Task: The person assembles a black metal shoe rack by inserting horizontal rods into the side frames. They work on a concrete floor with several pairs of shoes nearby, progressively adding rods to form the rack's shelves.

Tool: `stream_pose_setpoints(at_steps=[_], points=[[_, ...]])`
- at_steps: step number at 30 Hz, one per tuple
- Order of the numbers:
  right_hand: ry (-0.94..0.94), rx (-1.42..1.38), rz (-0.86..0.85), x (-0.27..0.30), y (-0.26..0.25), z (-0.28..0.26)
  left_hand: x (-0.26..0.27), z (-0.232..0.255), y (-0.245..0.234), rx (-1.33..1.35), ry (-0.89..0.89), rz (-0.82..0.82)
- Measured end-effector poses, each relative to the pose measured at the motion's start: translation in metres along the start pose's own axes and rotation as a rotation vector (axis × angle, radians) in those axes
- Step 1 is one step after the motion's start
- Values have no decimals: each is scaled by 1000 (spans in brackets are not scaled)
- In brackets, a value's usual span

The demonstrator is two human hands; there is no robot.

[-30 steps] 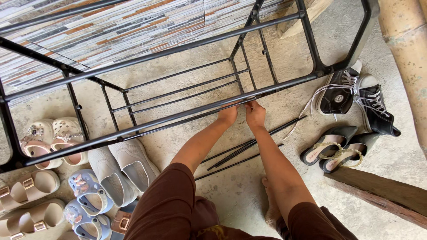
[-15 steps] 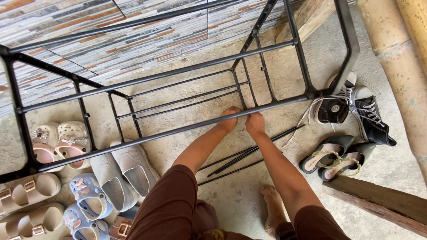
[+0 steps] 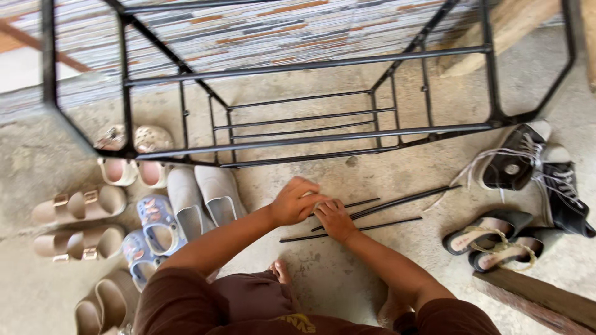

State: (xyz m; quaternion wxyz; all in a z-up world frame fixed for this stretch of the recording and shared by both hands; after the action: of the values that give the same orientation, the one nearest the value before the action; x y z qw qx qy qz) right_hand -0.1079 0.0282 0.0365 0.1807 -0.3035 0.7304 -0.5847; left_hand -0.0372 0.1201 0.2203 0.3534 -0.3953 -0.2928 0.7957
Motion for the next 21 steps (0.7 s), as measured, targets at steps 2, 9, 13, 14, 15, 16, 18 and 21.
stream_pose_setpoints(at_steps=[2,9,13,14,15,16,18,21], points=[[-34,-20,-138,-7,8,4,37,17,-52,-72,-23,233],[-168,-97,-122,7,-80,7,169,-14,-168,-43,-509,1029],[179,-94,-606,31,-119,36,225,-87,-199,263,-761,1225],[180,-243,-501,28,-149,35,237,-110,-196,417,-811,1262],[183,-390,-389,25,-180,35,238,-133,-189,593,-771,1244],[185,-535,-274,21,-206,34,235,-154,-177,766,-725,1220],[196,-672,-203,2,-241,30,229,-194,-162,936,-741,1077],[203,-514,-42,-35,-286,21,222,-252,-146,926,-869,798]])
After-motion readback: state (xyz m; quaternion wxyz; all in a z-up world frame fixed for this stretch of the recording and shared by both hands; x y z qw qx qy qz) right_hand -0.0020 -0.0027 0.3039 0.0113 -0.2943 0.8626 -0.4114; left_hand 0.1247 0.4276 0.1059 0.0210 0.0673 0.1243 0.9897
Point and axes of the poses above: each hand's wrist, its own x-axis away from the middle knuckle, its own y-axis out of the palm, z = x × y, the point moved 10 cm from there along -x, towards the middle knuckle, and after that the axes turned 15 degrees about -z, right-handed, at the moved point
